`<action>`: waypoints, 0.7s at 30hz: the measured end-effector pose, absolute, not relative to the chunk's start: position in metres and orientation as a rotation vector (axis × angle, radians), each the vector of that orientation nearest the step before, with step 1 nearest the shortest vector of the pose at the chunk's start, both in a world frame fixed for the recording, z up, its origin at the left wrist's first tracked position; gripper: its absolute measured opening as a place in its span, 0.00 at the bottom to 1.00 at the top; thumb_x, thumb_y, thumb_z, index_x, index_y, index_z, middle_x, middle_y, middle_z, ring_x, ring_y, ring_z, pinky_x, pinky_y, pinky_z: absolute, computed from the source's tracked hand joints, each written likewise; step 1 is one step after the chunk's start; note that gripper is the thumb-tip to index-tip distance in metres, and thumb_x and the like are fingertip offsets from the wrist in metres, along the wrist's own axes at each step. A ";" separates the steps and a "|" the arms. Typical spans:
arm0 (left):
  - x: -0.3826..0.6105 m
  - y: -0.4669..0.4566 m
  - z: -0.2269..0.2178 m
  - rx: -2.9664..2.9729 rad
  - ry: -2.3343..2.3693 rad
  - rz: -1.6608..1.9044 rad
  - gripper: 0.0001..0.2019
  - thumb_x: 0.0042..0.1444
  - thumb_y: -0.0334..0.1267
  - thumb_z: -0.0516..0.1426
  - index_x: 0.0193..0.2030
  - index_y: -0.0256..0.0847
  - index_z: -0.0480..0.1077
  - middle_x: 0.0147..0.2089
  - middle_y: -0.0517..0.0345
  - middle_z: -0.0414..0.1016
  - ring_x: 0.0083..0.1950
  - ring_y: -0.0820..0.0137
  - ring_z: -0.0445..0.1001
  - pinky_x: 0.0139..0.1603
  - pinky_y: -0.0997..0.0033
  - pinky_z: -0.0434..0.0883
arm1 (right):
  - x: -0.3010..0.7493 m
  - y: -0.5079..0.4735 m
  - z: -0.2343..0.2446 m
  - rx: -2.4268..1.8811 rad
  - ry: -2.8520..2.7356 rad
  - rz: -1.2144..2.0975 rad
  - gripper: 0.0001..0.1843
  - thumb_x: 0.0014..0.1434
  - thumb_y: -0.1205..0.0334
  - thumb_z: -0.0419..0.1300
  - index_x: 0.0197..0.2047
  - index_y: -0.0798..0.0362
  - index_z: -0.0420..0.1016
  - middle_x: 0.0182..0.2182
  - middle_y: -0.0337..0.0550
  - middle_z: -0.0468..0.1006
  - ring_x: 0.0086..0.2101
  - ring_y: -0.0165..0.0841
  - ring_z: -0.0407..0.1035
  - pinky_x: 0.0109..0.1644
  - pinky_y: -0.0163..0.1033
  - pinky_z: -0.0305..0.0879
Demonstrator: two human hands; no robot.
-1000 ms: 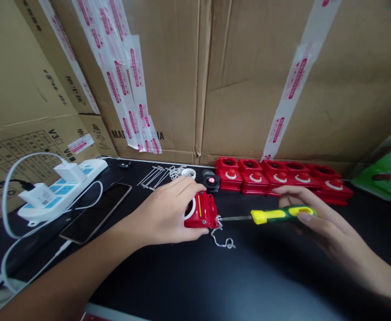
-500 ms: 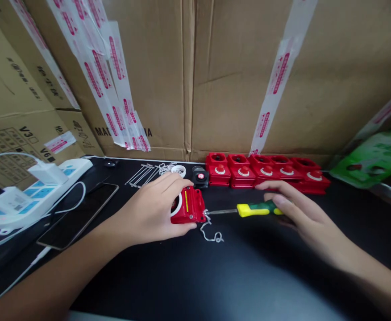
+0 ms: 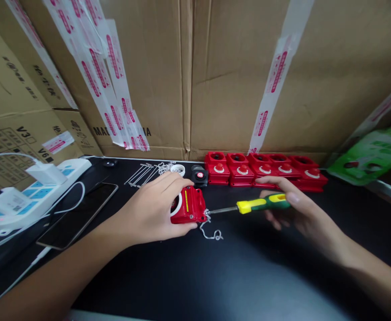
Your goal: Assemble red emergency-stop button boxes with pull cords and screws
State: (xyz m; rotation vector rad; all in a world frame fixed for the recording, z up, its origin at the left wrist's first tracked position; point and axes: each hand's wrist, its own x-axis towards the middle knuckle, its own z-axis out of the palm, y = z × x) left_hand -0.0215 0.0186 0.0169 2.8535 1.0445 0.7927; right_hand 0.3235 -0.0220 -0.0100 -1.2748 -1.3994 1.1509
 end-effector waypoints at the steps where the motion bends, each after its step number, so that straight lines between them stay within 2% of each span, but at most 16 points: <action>1: -0.021 0.019 0.017 2.852 1.041 0.794 0.32 0.52 0.46 0.73 0.60 0.38 0.70 0.55 0.46 0.78 0.57 0.51 0.78 0.58 0.52 0.77 | 0.322 -0.022 -0.009 -1.366 -1.382 1.130 0.29 0.70 0.34 0.52 0.62 0.43 0.71 0.35 0.41 0.71 0.27 0.34 0.64 0.26 0.38 0.61; 3: -0.021 0.019 0.017 2.854 1.041 0.796 0.32 0.53 0.46 0.73 0.61 0.38 0.70 0.55 0.46 0.78 0.58 0.51 0.78 0.57 0.52 0.77 | 0.320 -0.023 -0.007 -1.511 -1.393 1.050 0.30 0.68 0.30 0.54 0.57 0.43 0.75 0.34 0.40 0.70 0.27 0.33 0.64 0.27 0.36 0.61; 5: -0.021 0.020 0.016 2.862 1.040 0.798 0.32 0.53 0.46 0.73 0.61 0.38 0.70 0.56 0.46 0.77 0.58 0.51 0.78 0.58 0.52 0.77 | 0.319 -0.023 -0.006 -1.524 -1.441 0.979 0.27 0.66 0.31 0.59 0.54 0.43 0.77 0.37 0.41 0.72 0.31 0.34 0.66 0.29 0.35 0.65; 8: -0.021 0.020 0.016 2.869 1.042 0.787 0.32 0.53 0.45 0.73 0.61 0.38 0.70 0.56 0.46 0.77 0.58 0.52 0.77 0.58 0.52 0.77 | 0.322 -0.020 -0.009 -1.342 -1.496 0.956 0.21 0.68 0.39 0.62 0.57 0.40 0.75 0.35 0.39 0.71 0.30 0.32 0.63 0.30 0.34 0.65; 10: -0.022 0.019 0.016 2.871 1.039 0.782 0.31 0.52 0.44 0.73 0.60 0.37 0.70 0.55 0.46 0.78 0.58 0.52 0.78 0.57 0.53 0.77 | 0.326 -0.018 -0.013 -1.215 -1.545 0.941 0.21 0.67 0.43 0.63 0.60 0.39 0.73 0.37 0.39 0.71 0.30 0.33 0.63 0.32 0.36 0.66; 14: -0.021 0.018 0.016 2.890 0.992 0.804 0.31 0.52 0.44 0.73 0.60 0.37 0.70 0.54 0.46 0.78 0.56 0.53 0.78 0.57 0.53 0.77 | 0.333 -0.015 -0.015 -1.124 -1.632 0.912 0.27 0.62 0.50 0.68 0.63 0.37 0.72 0.46 0.43 0.72 0.44 0.40 0.69 0.44 0.42 0.72; 16: -0.021 0.018 0.016 2.893 0.971 0.814 0.32 0.52 0.45 0.73 0.60 0.38 0.70 0.54 0.45 0.78 0.56 0.53 0.78 0.57 0.53 0.77 | 0.333 -0.016 -0.014 -1.059 -1.629 0.966 0.29 0.61 0.49 0.68 0.65 0.37 0.69 0.50 0.45 0.73 0.50 0.45 0.70 0.45 0.44 0.74; 18: -0.021 0.018 0.016 2.894 0.961 0.820 0.31 0.53 0.44 0.73 0.60 0.38 0.70 0.54 0.45 0.78 0.56 0.53 0.78 0.57 0.54 0.77 | 0.331 -0.018 -0.013 -1.050 -1.567 1.058 0.30 0.65 0.42 0.64 0.67 0.36 0.65 0.50 0.46 0.74 0.46 0.44 0.72 0.38 0.43 0.74; 19: -0.021 0.018 0.016 2.894 0.960 0.824 0.31 0.53 0.44 0.73 0.60 0.38 0.70 0.54 0.45 0.78 0.56 0.53 0.78 0.56 0.54 0.77 | 0.329 -0.020 -0.012 -1.105 -1.517 1.095 0.29 0.68 0.39 0.60 0.67 0.36 0.64 0.46 0.45 0.75 0.40 0.42 0.72 0.32 0.40 0.71; 21: -0.021 0.018 0.016 2.893 0.963 0.829 0.31 0.53 0.44 0.72 0.60 0.38 0.70 0.54 0.45 0.78 0.55 0.53 0.79 0.56 0.54 0.77 | 0.325 -0.022 -0.010 -1.305 -1.437 1.098 0.27 0.70 0.35 0.55 0.66 0.37 0.66 0.37 0.40 0.71 0.29 0.34 0.66 0.26 0.36 0.64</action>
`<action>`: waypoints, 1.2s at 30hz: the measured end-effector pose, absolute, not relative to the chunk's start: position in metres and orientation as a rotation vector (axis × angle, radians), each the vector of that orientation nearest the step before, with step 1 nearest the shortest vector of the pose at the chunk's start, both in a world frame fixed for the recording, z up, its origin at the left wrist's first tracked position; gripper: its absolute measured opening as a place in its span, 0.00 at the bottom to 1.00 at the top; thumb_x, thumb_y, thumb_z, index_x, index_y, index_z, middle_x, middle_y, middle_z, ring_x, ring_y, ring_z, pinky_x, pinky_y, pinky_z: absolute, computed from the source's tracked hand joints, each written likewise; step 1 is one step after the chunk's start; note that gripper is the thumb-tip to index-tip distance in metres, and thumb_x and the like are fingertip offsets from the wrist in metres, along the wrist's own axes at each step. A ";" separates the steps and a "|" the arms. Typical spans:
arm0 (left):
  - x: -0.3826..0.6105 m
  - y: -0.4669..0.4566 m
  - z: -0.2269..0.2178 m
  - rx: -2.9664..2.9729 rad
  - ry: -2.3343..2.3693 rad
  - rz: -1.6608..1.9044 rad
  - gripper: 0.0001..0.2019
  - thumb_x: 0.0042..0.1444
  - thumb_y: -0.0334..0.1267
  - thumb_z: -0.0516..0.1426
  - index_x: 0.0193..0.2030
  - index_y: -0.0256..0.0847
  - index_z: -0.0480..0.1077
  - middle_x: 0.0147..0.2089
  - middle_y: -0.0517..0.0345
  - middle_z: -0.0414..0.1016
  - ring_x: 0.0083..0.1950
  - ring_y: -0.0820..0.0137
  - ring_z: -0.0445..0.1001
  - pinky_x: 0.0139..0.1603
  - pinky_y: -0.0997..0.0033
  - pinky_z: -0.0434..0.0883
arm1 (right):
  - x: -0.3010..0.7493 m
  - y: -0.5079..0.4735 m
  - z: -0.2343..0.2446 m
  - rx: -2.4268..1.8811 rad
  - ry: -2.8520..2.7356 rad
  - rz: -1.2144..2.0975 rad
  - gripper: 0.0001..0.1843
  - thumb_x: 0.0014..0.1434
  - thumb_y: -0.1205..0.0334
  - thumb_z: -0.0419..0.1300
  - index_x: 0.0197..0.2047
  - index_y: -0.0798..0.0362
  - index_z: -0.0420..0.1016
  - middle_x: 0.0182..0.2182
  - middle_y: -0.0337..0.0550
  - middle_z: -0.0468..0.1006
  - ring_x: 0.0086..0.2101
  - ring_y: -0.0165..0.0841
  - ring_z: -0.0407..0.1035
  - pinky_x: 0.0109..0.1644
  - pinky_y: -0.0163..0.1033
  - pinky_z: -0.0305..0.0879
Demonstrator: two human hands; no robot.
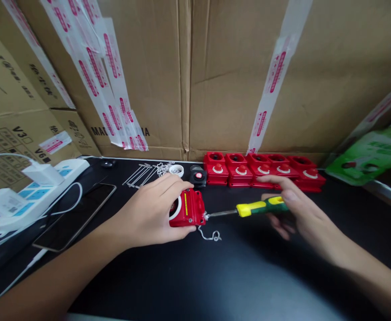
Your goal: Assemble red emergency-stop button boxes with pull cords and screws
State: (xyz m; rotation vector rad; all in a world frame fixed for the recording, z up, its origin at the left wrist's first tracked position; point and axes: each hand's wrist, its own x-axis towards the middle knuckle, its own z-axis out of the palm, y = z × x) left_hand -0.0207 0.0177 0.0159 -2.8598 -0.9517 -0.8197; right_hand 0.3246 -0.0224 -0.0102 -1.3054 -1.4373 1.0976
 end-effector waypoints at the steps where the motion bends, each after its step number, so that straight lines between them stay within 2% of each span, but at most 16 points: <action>1: -0.021 0.018 0.016 -2.859 -0.954 -0.818 0.30 0.53 0.44 0.72 0.60 0.38 0.70 0.53 0.46 0.78 0.55 0.53 0.79 0.55 0.53 0.77 | 0.323 -0.023 -0.009 -1.411 -1.426 1.070 0.27 0.71 0.34 0.55 0.64 0.38 0.69 0.35 0.38 0.69 0.27 0.32 0.63 0.25 0.35 0.62; 3: -0.021 0.018 0.016 -2.855 -0.958 -0.813 0.30 0.53 0.44 0.72 0.60 0.38 0.70 0.53 0.46 0.79 0.54 0.53 0.79 0.54 0.53 0.78 | 0.321 -0.024 -0.007 -1.499 -1.474 0.992 0.26 0.70 0.34 0.57 0.61 0.41 0.72 0.34 0.38 0.67 0.28 0.31 0.61 0.27 0.34 0.61; 6: -0.021 0.018 0.016 -2.846 -0.971 -0.812 0.30 0.54 0.44 0.72 0.60 0.39 0.70 0.53 0.46 0.79 0.55 0.53 0.79 0.55 0.53 0.78 | 0.324 -0.023 -0.005 -1.359 -1.581 0.917 0.24 0.70 0.39 0.60 0.63 0.40 0.71 0.37 0.39 0.70 0.30 0.32 0.61 0.32 0.36 0.63; 10: -0.021 0.018 0.015 -2.843 -0.967 -0.825 0.30 0.54 0.45 0.72 0.61 0.39 0.69 0.55 0.45 0.79 0.56 0.52 0.79 0.56 0.52 0.77 | 0.331 -0.022 -0.005 -1.160 -1.623 0.953 0.28 0.64 0.49 0.67 0.65 0.38 0.69 0.47 0.42 0.71 0.43 0.37 0.67 0.45 0.39 0.69; 11: -0.021 0.018 0.015 -2.846 -0.963 -0.828 0.30 0.54 0.45 0.72 0.61 0.40 0.69 0.54 0.45 0.79 0.56 0.52 0.79 0.56 0.52 0.77 | 0.332 -0.021 -0.006 -1.126 -1.604 0.999 0.29 0.64 0.50 0.67 0.66 0.37 0.68 0.48 0.42 0.71 0.45 0.39 0.68 0.45 0.40 0.70; 13: -0.020 0.017 0.016 -2.862 -0.958 -0.838 0.31 0.54 0.44 0.72 0.61 0.40 0.69 0.54 0.46 0.79 0.55 0.52 0.79 0.55 0.53 0.78 | 0.332 -0.021 -0.007 -1.075 -1.538 1.098 0.28 0.66 0.46 0.64 0.66 0.37 0.66 0.50 0.44 0.73 0.43 0.40 0.70 0.40 0.41 0.71; 15: -0.020 0.017 0.017 -2.878 -0.965 -0.853 0.30 0.54 0.44 0.72 0.61 0.41 0.69 0.53 0.46 0.79 0.54 0.53 0.79 0.55 0.54 0.77 | 0.331 -0.022 -0.008 -1.127 -1.454 1.164 0.28 0.68 0.38 0.58 0.66 0.38 0.66 0.43 0.43 0.74 0.34 0.37 0.70 0.30 0.39 0.67; 17: -0.019 0.016 0.018 -2.886 -0.977 -0.863 0.30 0.54 0.44 0.72 0.60 0.40 0.69 0.53 0.46 0.79 0.54 0.53 0.79 0.55 0.54 0.77 | 0.328 -0.023 -0.009 -1.280 -1.355 1.174 0.29 0.69 0.32 0.55 0.65 0.37 0.68 0.31 0.37 0.68 0.25 0.32 0.63 0.24 0.35 0.59; 19: -0.019 0.016 0.019 -2.883 -0.986 -0.853 0.29 0.54 0.44 0.71 0.60 0.40 0.70 0.54 0.46 0.79 0.55 0.53 0.79 0.56 0.54 0.77 | 0.324 -0.024 -0.007 -1.413 -1.296 1.122 0.29 0.67 0.30 0.57 0.63 0.37 0.72 0.28 0.34 0.62 0.23 0.30 0.58 0.23 0.33 0.56; 22: -0.019 0.016 0.018 -2.876 -0.968 -0.835 0.31 0.55 0.45 0.71 0.61 0.39 0.69 0.55 0.45 0.79 0.56 0.52 0.79 0.57 0.53 0.77 | 0.320 -0.025 -0.003 -1.457 -1.343 1.020 0.28 0.64 0.31 0.62 0.58 0.38 0.75 0.33 0.38 0.68 0.28 0.31 0.61 0.26 0.33 0.61; 24: -0.020 0.016 0.017 -2.865 -0.963 -0.834 0.31 0.55 0.46 0.71 0.62 0.39 0.69 0.56 0.45 0.78 0.57 0.52 0.79 0.59 0.53 0.76 | 0.321 -0.024 -0.002 -1.403 -1.394 0.988 0.26 0.65 0.34 0.63 0.59 0.39 0.76 0.36 0.40 0.70 0.29 0.32 0.62 0.28 0.34 0.65; 27: -0.021 0.017 0.017 -2.851 -0.971 -0.838 0.31 0.56 0.47 0.71 0.61 0.39 0.69 0.56 0.45 0.78 0.58 0.52 0.78 0.59 0.54 0.76 | 0.327 -0.020 -0.005 -1.243 -1.473 0.982 0.24 0.67 0.40 0.64 0.62 0.39 0.74 0.40 0.40 0.70 0.30 0.32 0.64 0.33 0.38 0.69; 30: -0.022 0.017 0.017 -2.847 -0.974 -0.836 0.30 0.56 0.48 0.71 0.61 0.41 0.69 0.56 0.45 0.78 0.58 0.51 0.79 0.59 0.53 0.77 | 0.331 -0.017 -0.008 -1.176 -1.519 1.003 0.27 0.62 0.50 0.70 0.64 0.38 0.74 0.46 0.42 0.71 0.37 0.36 0.69 0.39 0.40 0.73; 32: -0.023 0.018 0.017 -2.850 -0.970 -0.831 0.30 0.56 0.48 0.71 0.62 0.41 0.69 0.57 0.44 0.78 0.59 0.51 0.78 0.59 0.53 0.77 | 0.332 -0.018 -0.008 -1.126 -1.518 1.051 0.28 0.60 0.53 0.70 0.63 0.39 0.74 0.51 0.44 0.72 0.42 0.39 0.70 0.43 0.42 0.74; 34: -0.023 0.018 0.016 -2.851 -0.963 -0.827 0.31 0.56 0.49 0.70 0.62 0.41 0.68 0.57 0.44 0.78 0.59 0.51 0.78 0.59 0.53 0.76 | 0.331 -0.019 -0.008 -1.055 -1.494 1.125 0.24 0.63 0.51 0.65 0.62 0.39 0.72 0.53 0.45 0.74 0.44 0.41 0.71 0.42 0.44 0.74; 36: -0.022 0.018 0.015 -2.846 -0.963 -0.823 0.31 0.56 0.48 0.71 0.62 0.41 0.69 0.57 0.44 0.78 0.59 0.52 0.78 0.60 0.53 0.76 | 0.330 -0.020 -0.008 -1.063 -1.471 1.191 0.23 0.69 0.44 0.59 0.64 0.38 0.69 0.50 0.46 0.77 0.39 0.42 0.73 0.35 0.43 0.71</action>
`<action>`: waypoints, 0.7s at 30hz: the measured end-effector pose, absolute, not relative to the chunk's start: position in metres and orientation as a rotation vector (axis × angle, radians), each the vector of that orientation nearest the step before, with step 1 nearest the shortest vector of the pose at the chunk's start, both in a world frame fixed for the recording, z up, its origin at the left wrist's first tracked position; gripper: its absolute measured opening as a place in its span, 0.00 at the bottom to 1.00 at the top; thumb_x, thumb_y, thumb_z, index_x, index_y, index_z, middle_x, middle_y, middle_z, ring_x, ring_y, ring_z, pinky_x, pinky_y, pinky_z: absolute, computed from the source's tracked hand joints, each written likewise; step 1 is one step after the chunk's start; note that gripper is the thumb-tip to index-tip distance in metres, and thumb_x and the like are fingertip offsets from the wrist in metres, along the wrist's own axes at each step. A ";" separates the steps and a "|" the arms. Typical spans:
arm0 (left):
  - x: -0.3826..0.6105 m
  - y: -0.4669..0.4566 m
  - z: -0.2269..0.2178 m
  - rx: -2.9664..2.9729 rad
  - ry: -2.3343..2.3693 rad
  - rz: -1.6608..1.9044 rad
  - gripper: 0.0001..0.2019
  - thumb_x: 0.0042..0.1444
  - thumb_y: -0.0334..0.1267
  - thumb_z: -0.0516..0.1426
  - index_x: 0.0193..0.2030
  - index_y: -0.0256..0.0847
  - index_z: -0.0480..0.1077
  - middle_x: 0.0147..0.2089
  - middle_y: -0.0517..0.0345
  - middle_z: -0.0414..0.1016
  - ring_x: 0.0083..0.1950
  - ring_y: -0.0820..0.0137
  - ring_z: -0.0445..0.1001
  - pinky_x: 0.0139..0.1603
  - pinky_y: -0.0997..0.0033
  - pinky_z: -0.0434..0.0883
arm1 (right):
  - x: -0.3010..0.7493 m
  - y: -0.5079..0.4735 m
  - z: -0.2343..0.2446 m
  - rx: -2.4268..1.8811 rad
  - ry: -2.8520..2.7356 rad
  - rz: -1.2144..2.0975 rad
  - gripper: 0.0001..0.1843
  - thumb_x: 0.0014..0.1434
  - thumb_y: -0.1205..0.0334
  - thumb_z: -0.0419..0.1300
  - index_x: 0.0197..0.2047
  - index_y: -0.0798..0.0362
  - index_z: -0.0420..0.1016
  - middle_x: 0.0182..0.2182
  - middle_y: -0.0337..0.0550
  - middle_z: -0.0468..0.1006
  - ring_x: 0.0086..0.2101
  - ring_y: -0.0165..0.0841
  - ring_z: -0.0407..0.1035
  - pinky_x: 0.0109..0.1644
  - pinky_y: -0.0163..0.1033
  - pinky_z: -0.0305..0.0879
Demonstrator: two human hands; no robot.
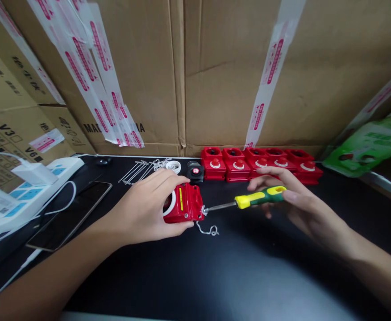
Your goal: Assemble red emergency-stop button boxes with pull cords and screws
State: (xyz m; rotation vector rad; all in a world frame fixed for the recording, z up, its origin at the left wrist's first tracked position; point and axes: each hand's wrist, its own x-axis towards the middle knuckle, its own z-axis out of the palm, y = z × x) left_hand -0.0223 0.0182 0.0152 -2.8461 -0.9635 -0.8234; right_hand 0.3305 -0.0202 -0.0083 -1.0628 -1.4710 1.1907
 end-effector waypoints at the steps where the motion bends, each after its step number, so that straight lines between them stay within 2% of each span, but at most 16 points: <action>1: -0.022 0.018 0.015 -2.843 -0.960 -0.827 0.30 0.56 0.48 0.71 0.62 0.41 0.69 0.57 0.44 0.78 0.59 0.52 0.78 0.59 0.53 0.76 | 0.330 -0.021 -0.008 -1.122 -1.476 1.192 0.23 0.71 0.41 0.55 0.64 0.38 0.68 0.45 0.45 0.79 0.35 0.41 0.72 0.31 0.42 0.68; 2: -0.022 0.018 0.015 -2.840 -0.957 -0.830 0.31 0.56 0.48 0.71 0.62 0.42 0.69 0.56 0.45 0.78 0.59 0.52 0.78 0.59 0.53 0.76 | 0.331 -0.022 -0.008 -1.207 -1.503 1.158 0.24 0.72 0.38 0.52 0.64 0.38 0.69 0.39 0.44 0.79 0.32 0.40 0.71 0.29 0.41 0.64; 4: -0.021 0.019 0.015 -2.832 -0.957 -0.836 0.31 0.56 0.47 0.71 0.62 0.42 0.69 0.56 0.45 0.79 0.59 0.51 0.78 0.59 0.53 0.76 | 0.331 -0.022 -0.006 -1.377 -1.610 0.984 0.25 0.73 0.35 0.49 0.58 0.40 0.75 0.34 0.42 0.77 0.30 0.38 0.67 0.31 0.42 0.62; 6: -0.021 0.019 0.015 -2.821 -0.959 -0.845 0.31 0.55 0.47 0.71 0.62 0.42 0.69 0.55 0.45 0.79 0.58 0.51 0.79 0.58 0.53 0.77 | 0.330 -0.021 -0.005 -1.457 -1.728 0.785 0.25 0.73 0.35 0.50 0.49 0.43 0.80 0.36 0.43 0.78 0.35 0.40 0.69 0.39 0.43 0.64; 8: -0.022 0.019 0.015 -2.814 -0.962 -0.842 0.31 0.55 0.47 0.71 0.62 0.41 0.69 0.55 0.45 0.79 0.57 0.51 0.79 0.58 0.53 0.77 | 0.329 -0.020 -0.004 -1.451 -1.785 0.706 0.23 0.73 0.37 0.53 0.46 0.43 0.81 0.42 0.44 0.80 0.41 0.43 0.70 0.46 0.45 0.65; 11: -0.022 0.019 0.015 -2.818 -0.965 -0.828 0.31 0.55 0.47 0.71 0.62 0.39 0.70 0.55 0.44 0.79 0.58 0.51 0.79 0.59 0.53 0.76 | 0.330 -0.020 -0.005 -1.378 -1.722 0.754 0.17 0.71 0.42 0.58 0.54 0.41 0.77 0.44 0.43 0.77 0.42 0.42 0.69 0.47 0.44 0.65; 15: -0.023 0.019 0.014 -2.815 -0.964 -0.832 0.30 0.55 0.47 0.71 0.61 0.40 0.70 0.55 0.45 0.79 0.58 0.51 0.79 0.59 0.53 0.76 | 0.333 -0.024 -0.006 -1.149 -1.627 1.004 0.27 0.63 0.51 0.63 0.65 0.37 0.68 0.50 0.42 0.74 0.43 0.42 0.70 0.47 0.45 0.69; 17: -0.022 0.020 0.014 -2.815 -0.963 -0.829 0.30 0.56 0.47 0.71 0.61 0.41 0.69 0.55 0.45 0.79 0.58 0.51 0.79 0.59 0.53 0.76 | 0.332 -0.025 -0.006 -1.044 -1.569 1.136 0.27 0.65 0.49 0.60 0.66 0.37 0.66 0.53 0.44 0.75 0.43 0.43 0.72 0.44 0.46 0.71; 19: -0.022 0.020 0.014 -2.816 -0.965 -0.820 0.30 0.55 0.47 0.71 0.61 0.41 0.69 0.55 0.45 0.79 0.58 0.51 0.79 0.59 0.53 0.76 | 0.330 -0.026 -0.007 -1.061 -1.507 1.210 0.24 0.70 0.42 0.54 0.66 0.37 0.64 0.48 0.45 0.78 0.38 0.43 0.74 0.36 0.45 0.69; 21: -0.022 0.020 0.014 -2.817 -0.960 -0.819 0.30 0.55 0.47 0.71 0.61 0.41 0.69 0.55 0.45 0.79 0.58 0.51 0.79 0.58 0.53 0.76 | 0.328 -0.026 -0.008 -1.219 -1.472 1.202 0.26 0.73 0.37 0.47 0.66 0.38 0.65 0.36 0.43 0.77 0.29 0.40 0.71 0.29 0.41 0.63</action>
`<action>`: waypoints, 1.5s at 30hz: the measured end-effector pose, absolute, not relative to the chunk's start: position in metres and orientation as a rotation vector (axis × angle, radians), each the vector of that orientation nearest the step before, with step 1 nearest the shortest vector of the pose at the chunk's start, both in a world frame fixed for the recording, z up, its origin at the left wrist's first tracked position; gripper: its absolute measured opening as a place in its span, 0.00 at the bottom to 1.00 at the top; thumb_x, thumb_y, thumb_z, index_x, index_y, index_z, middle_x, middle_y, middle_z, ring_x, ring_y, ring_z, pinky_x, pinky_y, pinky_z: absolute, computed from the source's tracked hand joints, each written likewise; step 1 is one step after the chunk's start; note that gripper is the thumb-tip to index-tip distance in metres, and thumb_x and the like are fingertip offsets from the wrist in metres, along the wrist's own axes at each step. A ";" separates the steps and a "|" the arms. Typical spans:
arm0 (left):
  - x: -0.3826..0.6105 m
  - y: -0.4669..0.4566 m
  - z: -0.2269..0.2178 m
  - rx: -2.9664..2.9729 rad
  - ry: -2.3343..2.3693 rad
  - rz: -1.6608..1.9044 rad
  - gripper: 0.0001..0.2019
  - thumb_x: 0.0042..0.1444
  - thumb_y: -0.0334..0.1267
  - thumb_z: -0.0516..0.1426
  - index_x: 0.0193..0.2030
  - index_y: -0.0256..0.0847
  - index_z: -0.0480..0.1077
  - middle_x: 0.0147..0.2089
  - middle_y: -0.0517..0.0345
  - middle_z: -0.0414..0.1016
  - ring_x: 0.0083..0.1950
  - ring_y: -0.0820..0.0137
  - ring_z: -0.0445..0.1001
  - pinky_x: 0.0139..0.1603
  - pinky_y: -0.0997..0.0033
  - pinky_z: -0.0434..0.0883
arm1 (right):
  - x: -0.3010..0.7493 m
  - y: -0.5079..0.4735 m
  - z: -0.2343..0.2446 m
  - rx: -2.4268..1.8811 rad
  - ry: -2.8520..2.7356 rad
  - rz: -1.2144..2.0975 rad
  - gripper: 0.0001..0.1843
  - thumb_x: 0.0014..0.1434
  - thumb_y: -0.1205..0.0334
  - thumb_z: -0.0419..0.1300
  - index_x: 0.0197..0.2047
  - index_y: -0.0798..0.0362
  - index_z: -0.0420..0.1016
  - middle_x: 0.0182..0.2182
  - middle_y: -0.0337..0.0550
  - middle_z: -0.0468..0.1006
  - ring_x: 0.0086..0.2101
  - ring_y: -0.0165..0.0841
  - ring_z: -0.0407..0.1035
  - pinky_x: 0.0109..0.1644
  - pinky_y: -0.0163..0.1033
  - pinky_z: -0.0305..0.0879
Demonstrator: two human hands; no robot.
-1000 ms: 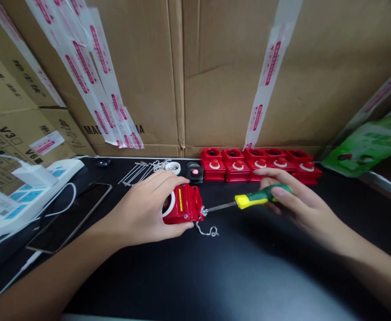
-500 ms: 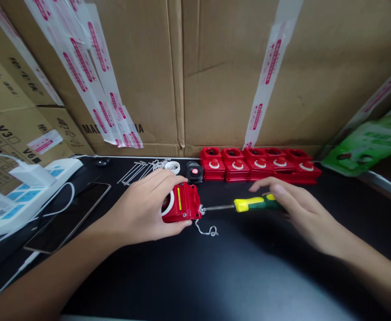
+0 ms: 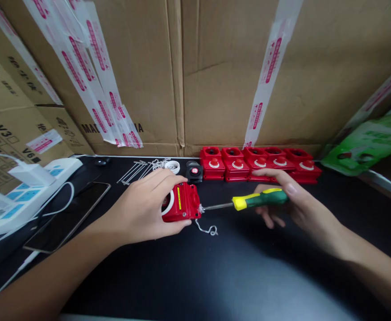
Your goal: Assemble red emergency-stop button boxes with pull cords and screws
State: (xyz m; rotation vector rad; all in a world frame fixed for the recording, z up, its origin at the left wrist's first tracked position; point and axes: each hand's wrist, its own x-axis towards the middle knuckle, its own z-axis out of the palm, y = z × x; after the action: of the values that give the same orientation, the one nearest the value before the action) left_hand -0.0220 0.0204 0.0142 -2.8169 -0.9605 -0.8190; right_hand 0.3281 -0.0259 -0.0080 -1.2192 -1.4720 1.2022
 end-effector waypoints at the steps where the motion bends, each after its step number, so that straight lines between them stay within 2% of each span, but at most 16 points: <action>1: -0.022 0.020 0.014 -2.816 -0.957 -0.821 0.30 0.56 0.47 0.71 0.61 0.40 0.69 0.55 0.44 0.79 0.57 0.51 0.79 0.58 0.53 0.77 | 0.327 -0.026 -0.008 -1.311 -1.467 1.162 0.27 0.74 0.35 0.46 0.66 0.39 0.66 0.30 0.40 0.74 0.26 0.38 0.67 0.27 0.40 0.60; 3: -0.022 0.020 0.014 -2.816 -0.950 -0.825 0.29 0.56 0.47 0.71 0.60 0.40 0.69 0.55 0.44 0.79 0.57 0.52 0.79 0.58 0.54 0.77 | 0.326 -0.026 -0.008 -1.436 -1.485 1.062 0.25 0.74 0.35 0.49 0.62 0.40 0.71 0.27 0.37 0.68 0.25 0.35 0.62 0.26 0.38 0.58; 6: -0.022 0.020 0.015 -2.818 -0.956 -0.821 0.30 0.55 0.47 0.71 0.61 0.40 0.69 0.55 0.45 0.79 0.58 0.52 0.79 0.58 0.54 0.76 | 0.327 -0.024 -0.006 -1.317 -1.545 1.015 0.19 0.69 0.46 0.61 0.60 0.39 0.71 0.40 0.41 0.72 0.34 0.35 0.65 0.32 0.38 0.65; 8: -0.022 0.020 0.014 -2.817 -0.965 -0.818 0.30 0.55 0.47 0.71 0.61 0.40 0.69 0.56 0.45 0.79 0.58 0.52 0.78 0.58 0.54 0.76 | 0.328 -0.024 -0.005 -1.130 -1.548 1.065 0.26 0.61 0.55 0.66 0.62 0.36 0.68 0.49 0.42 0.72 0.43 0.39 0.69 0.38 0.40 0.71; 10: -0.022 0.020 0.014 -2.822 -0.964 -0.824 0.30 0.56 0.48 0.71 0.61 0.40 0.69 0.56 0.45 0.79 0.58 0.52 0.78 0.58 0.54 0.76 | 0.327 -0.024 -0.005 -0.993 -1.497 1.126 0.29 0.58 0.57 0.67 0.61 0.34 0.66 0.53 0.42 0.71 0.47 0.43 0.70 0.39 0.42 0.73; 13: -0.021 0.021 0.015 -2.831 -0.957 -0.832 0.30 0.56 0.48 0.71 0.61 0.40 0.69 0.55 0.45 0.79 0.58 0.53 0.78 0.58 0.55 0.76 | 0.322 -0.025 -0.003 -1.034 -1.402 1.182 0.18 0.68 0.46 0.59 0.60 0.34 0.65 0.51 0.42 0.73 0.34 0.37 0.71 0.26 0.39 0.65; 15: -0.022 0.021 0.015 -2.828 -0.963 -0.825 0.30 0.56 0.47 0.71 0.61 0.40 0.69 0.56 0.45 0.79 0.58 0.53 0.78 0.58 0.55 0.76 | 0.319 -0.026 -0.003 -1.189 -1.405 1.156 0.17 0.73 0.42 0.55 0.60 0.35 0.66 0.47 0.42 0.74 0.26 0.31 0.65 0.23 0.36 0.59; 16: -0.022 0.021 0.015 -2.824 -0.968 -0.821 0.30 0.55 0.47 0.71 0.61 0.39 0.69 0.56 0.45 0.79 0.58 0.53 0.78 0.58 0.55 0.76 | 0.318 -0.027 -0.003 -1.258 -1.433 1.117 0.17 0.73 0.43 0.55 0.60 0.36 0.66 0.46 0.42 0.74 0.26 0.30 0.63 0.24 0.36 0.58; 20: -0.023 0.021 0.015 -2.820 -0.978 -0.812 0.31 0.55 0.48 0.71 0.61 0.38 0.70 0.56 0.45 0.78 0.59 0.53 0.78 0.59 0.55 0.75 | 0.324 -0.025 -0.006 -1.176 -1.563 0.996 0.24 0.64 0.53 0.66 0.61 0.38 0.68 0.51 0.45 0.74 0.40 0.39 0.68 0.38 0.41 0.70; 22: -0.024 0.020 0.016 -2.815 -0.983 -0.821 0.31 0.55 0.49 0.71 0.61 0.38 0.69 0.57 0.45 0.78 0.59 0.53 0.78 0.60 0.56 0.75 | 0.328 -0.023 -0.008 -1.059 -1.518 1.040 0.27 0.59 0.56 0.67 0.61 0.36 0.68 0.55 0.45 0.73 0.44 0.41 0.70 0.42 0.43 0.73; 27: -0.023 0.018 0.017 -2.837 -1.002 -0.845 0.32 0.55 0.50 0.71 0.61 0.40 0.68 0.57 0.46 0.78 0.58 0.54 0.79 0.60 0.57 0.75 | 0.319 -0.022 -0.008 -1.118 -1.450 1.038 0.12 0.66 0.52 0.67 0.51 0.39 0.73 0.46 0.41 0.74 0.39 0.35 0.71 0.42 0.38 0.72; 29: -0.023 0.018 0.017 -2.840 -1.005 -0.844 0.32 0.55 0.50 0.71 0.61 0.40 0.68 0.57 0.46 0.78 0.58 0.54 0.79 0.60 0.57 0.75 | 0.313 -0.022 -0.006 -1.202 -1.492 0.997 0.14 0.61 0.51 0.73 0.46 0.43 0.76 0.42 0.40 0.74 0.39 0.34 0.72 0.42 0.36 0.72; 31: -0.023 0.019 0.016 -2.837 -1.010 -0.844 0.32 0.55 0.50 0.72 0.61 0.40 0.68 0.57 0.47 0.78 0.58 0.54 0.79 0.60 0.57 0.75 | 0.309 -0.022 -0.004 -1.273 -1.499 0.987 0.19 0.54 0.51 0.78 0.41 0.46 0.77 0.38 0.39 0.75 0.35 0.32 0.71 0.37 0.34 0.71; 35: -0.023 0.019 0.016 -2.842 -1.005 -0.840 0.33 0.55 0.50 0.72 0.62 0.39 0.69 0.57 0.47 0.78 0.58 0.54 0.79 0.59 0.57 0.75 | 0.308 -0.021 -0.001 -1.349 -1.450 1.007 0.21 0.49 0.50 0.81 0.36 0.48 0.77 0.33 0.37 0.75 0.28 0.29 0.68 0.29 0.32 0.67; 39: -0.022 0.019 0.017 -2.839 -1.018 -0.827 0.32 0.55 0.50 0.72 0.61 0.39 0.69 0.57 0.46 0.78 0.58 0.53 0.79 0.60 0.57 0.75 | 0.311 -0.019 -0.004 -1.276 -1.347 0.989 0.19 0.47 0.52 0.83 0.36 0.47 0.80 0.37 0.37 0.79 0.36 0.31 0.73 0.39 0.32 0.71; 45: -0.022 0.020 0.018 -2.842 -1.053 -0.813 0.33 0.55 0.51 0.72 0.62 0.39 0.69 0.58 0.46 0.78 0.59 0.53 0.79 0.61 0.55 0.75 | 0.315 -0.017 -0.008 -1.140 -1.148 1.140 0.18 0.48 0.56 0.83 0.40 0.41 0.84 0.45 0.39 0.85 0.45 0.35 0.78 0.52 0.37 0.76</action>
State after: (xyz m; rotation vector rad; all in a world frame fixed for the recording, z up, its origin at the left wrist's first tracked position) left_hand -0.0225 0.0198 0.0177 -2.8418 -1.0531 -0.8132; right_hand 0.3152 -0.0170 -0.0084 -1.1398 -1.1478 1.1398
